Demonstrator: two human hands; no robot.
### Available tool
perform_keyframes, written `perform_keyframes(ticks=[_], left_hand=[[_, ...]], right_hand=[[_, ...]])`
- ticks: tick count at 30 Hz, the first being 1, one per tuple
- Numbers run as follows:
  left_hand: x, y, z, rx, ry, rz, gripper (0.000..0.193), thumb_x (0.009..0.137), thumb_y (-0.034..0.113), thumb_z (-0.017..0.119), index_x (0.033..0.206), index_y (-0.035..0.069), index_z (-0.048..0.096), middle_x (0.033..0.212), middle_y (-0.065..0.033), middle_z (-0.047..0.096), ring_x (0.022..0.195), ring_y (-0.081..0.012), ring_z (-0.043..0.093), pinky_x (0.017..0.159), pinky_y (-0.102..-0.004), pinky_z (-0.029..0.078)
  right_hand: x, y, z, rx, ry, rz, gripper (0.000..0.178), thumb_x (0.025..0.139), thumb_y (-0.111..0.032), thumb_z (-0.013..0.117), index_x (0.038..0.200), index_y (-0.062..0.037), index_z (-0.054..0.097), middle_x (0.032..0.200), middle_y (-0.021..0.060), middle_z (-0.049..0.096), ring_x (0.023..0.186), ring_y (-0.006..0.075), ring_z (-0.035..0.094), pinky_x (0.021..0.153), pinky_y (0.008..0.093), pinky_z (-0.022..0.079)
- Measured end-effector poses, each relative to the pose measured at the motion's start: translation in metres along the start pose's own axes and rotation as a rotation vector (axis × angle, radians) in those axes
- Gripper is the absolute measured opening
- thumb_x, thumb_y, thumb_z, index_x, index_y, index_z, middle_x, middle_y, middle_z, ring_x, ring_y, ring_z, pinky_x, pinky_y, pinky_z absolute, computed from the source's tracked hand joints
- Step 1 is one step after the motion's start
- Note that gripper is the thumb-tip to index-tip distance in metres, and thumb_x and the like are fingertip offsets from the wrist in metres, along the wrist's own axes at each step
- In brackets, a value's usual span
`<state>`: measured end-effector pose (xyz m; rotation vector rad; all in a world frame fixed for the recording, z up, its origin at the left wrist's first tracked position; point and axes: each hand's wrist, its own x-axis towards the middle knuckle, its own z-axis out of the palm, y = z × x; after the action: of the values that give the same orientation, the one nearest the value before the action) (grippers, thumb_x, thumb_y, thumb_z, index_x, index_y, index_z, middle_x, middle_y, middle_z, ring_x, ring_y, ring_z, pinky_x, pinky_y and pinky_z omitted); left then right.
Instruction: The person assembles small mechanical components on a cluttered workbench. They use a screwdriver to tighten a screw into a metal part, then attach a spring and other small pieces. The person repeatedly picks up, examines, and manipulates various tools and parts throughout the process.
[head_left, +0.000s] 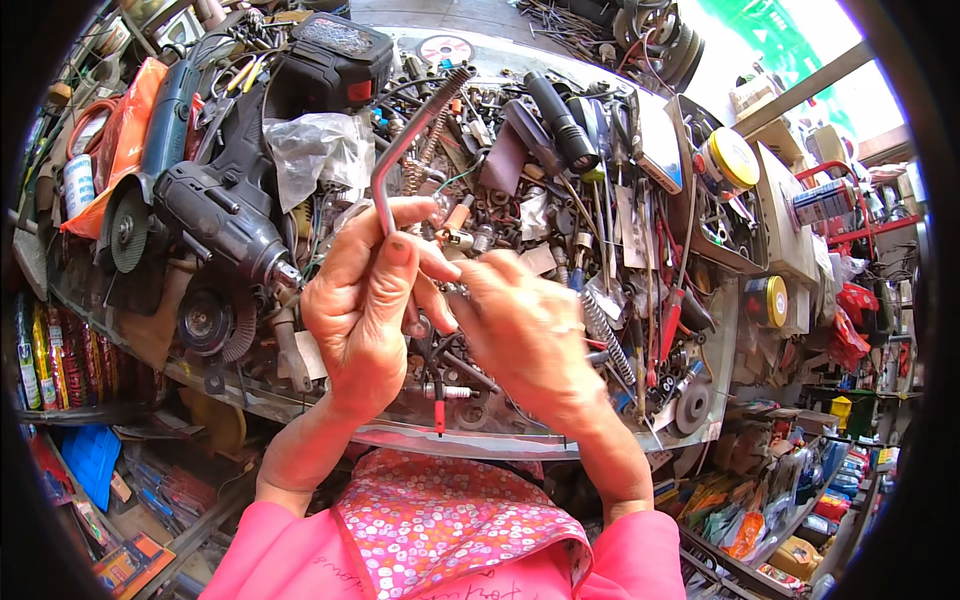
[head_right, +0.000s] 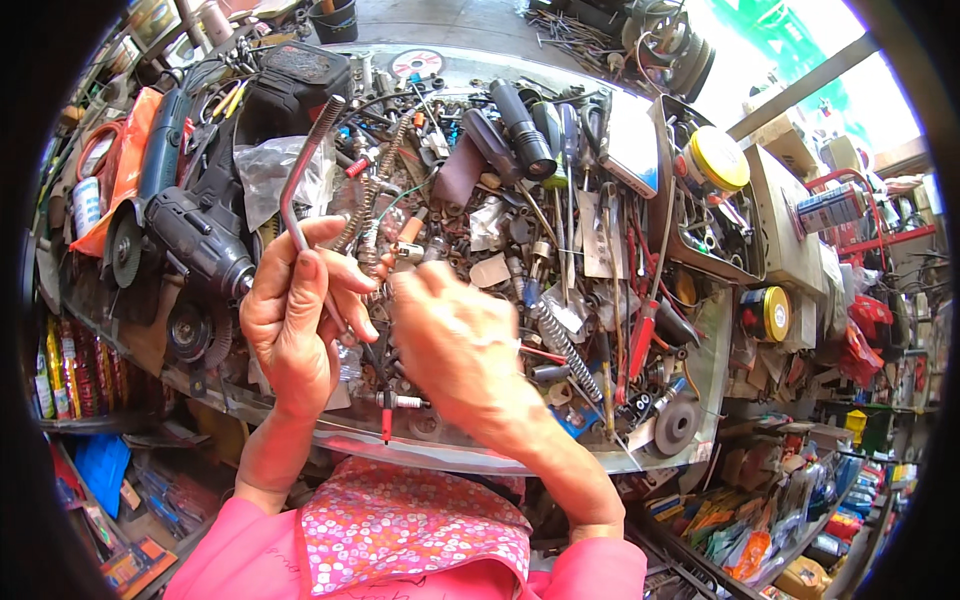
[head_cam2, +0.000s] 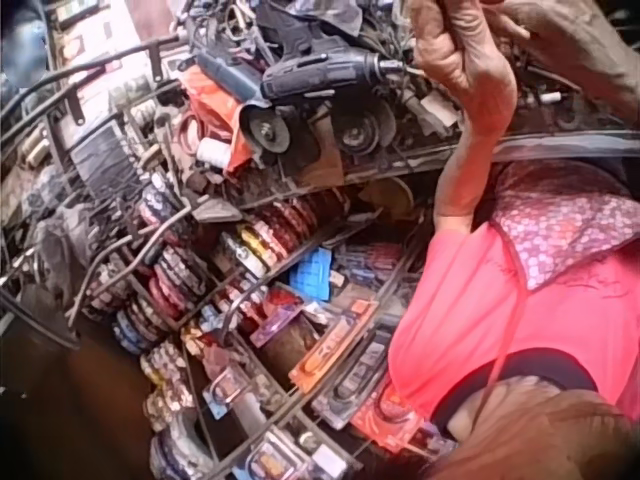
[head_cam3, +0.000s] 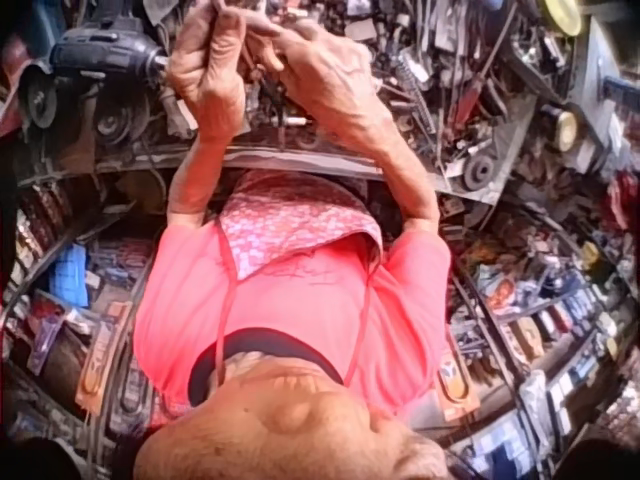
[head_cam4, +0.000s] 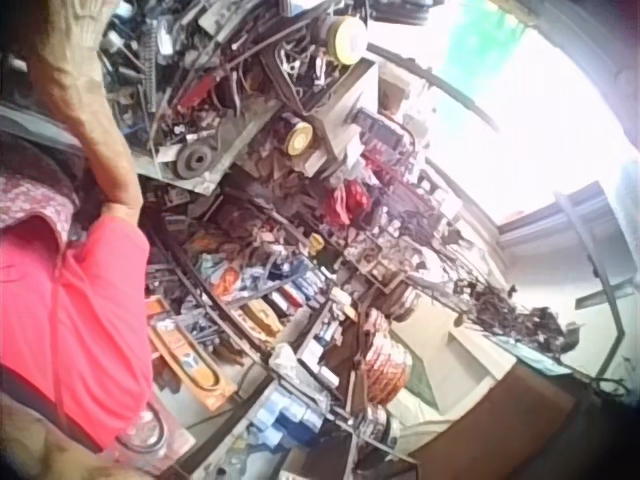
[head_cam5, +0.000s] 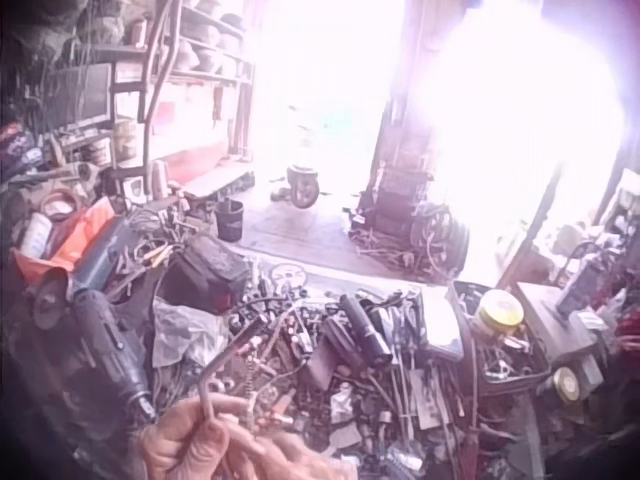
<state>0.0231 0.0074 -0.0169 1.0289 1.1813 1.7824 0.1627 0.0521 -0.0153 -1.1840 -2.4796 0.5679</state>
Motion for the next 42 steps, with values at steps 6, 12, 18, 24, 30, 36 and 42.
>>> perform_keyframes(ticks=[6,12,18,24,30,36,42], left_hand=[[-0.003,-0.001,0.003,-0.036,-0.038,-0.023,0.031,0.102,0.022,0.047,0.118,-0.003,0.055,0.077,-0.0058,0.065,0.048,-0.0045,0.054,0.045,-0.0159,0.035],[-0.010,0.001,0.005,0.012,-0.162,-0.069,0.030,0.102,0.021,0.047,0.120,-0.001,0.056,0.079,-0.0053,0.067,0.051,-0.0043,0.055,0.048,-0.0156,0.037],[-0.013,0.001,0.009,0.114,-0.277,-0.049,0.029,0.101,0.018,0.050,0.120,-0.003,0.057,0.080,-0.0057,0.068,0.054,-0.0052,0.057,0.051,-0.0182,0.044],[-0.014,-0.004,0.013,0.055,-0.328,-0.068,0.028,0.101,0.017,0.051,0.118,-0.004,0.058,0.079,-0.0065,0.068,0.054,-0.0063,0.059,0.051,-0.0189,0.045],[-0.017,-0.003,0.015,0.127,-0.396,-0.057,0.028,0.100,0.015,0.051,0.118,-0.005,0.058,0.080,-0.0075,0.068,0.054,-0.0073,0.061,0.052,-0.0192,0.046],[-0.018,-0.004,0.016,0.083,-0.340,-0.090,0.030,0.101,0.018,0.049,0.119,-0.005,0.057,0.081,-0.0085,0.068,0.055,-0.0077,0.061,0.051,-0.0185,0.045],[-0.017,-0.009,0.014,0.092,-0.318,-0.069,0.030,0.101,0.019,0.048,0.120,-0.004,0.055,0.080,-0.0124,0.066,0.051,-0.0119,0.059,0.048,-0.0207,0.046]], right_hand=[[-0.045,0.059,-0.053,-0.394,0.444,0.391,0.033,0.084,-0.022,0.069,0.110,-0.0023,0.065,0.108,0.0149,0.064,0.097,0.0326,0.061,0.083,0.0416,0.050],[-0.067,0.088,-0.055,-0.417,0.435,0.497,0.047,0.081,-0.020,0.072,0.120,0.0020,0.057,0.115,0.0202,0.060,0.108,0.0362,0.057,0.093,0.0428,0.045],[-0.068,0.107,-0.066,-0.232,0.447,0.544,0.053,0.075,-0.015,0.071,0.122,0.0030,0.055,0.126,0.0218,0.053,0.114,0.0373,0.053,0.098,0.0422,0.043],[-0.071,0.114,-0.073,-0.251,0.368,0.493,0.058,0.069,-0.008,0.068,0.125,0.0024,0.053,0.131,0.0244,0.049,0.118,0.0404,0.051,0.100,0.0425,0.042],[-0.077,0.130,-0.082,-0.180,0.452,0.520,0.033,0.072,-0.004,0.066,0.104,0.0001,0.067,0.125,0.0221,0.057,0.107,0.0370,0.060,0.094,0.0404,0.047],[-0.084,0.131,-0.083,-0.222,0.440,0.492,0.024,0.075,-0.008,0.069,0.099,-0.0037,0.071,0.111,0.0153,0.065,0.105,0.0344,0.059,0.093,0.0396,0.046],[-0.093,0.131,-0.098,0.285,0.495,0.531,0.021,0.083,-0.015,0.072,0.100,-0.0021,0.072,0.106,0.0127,0.068,0.085,0.0223,0.068,0.072,0.0332,0.053]])
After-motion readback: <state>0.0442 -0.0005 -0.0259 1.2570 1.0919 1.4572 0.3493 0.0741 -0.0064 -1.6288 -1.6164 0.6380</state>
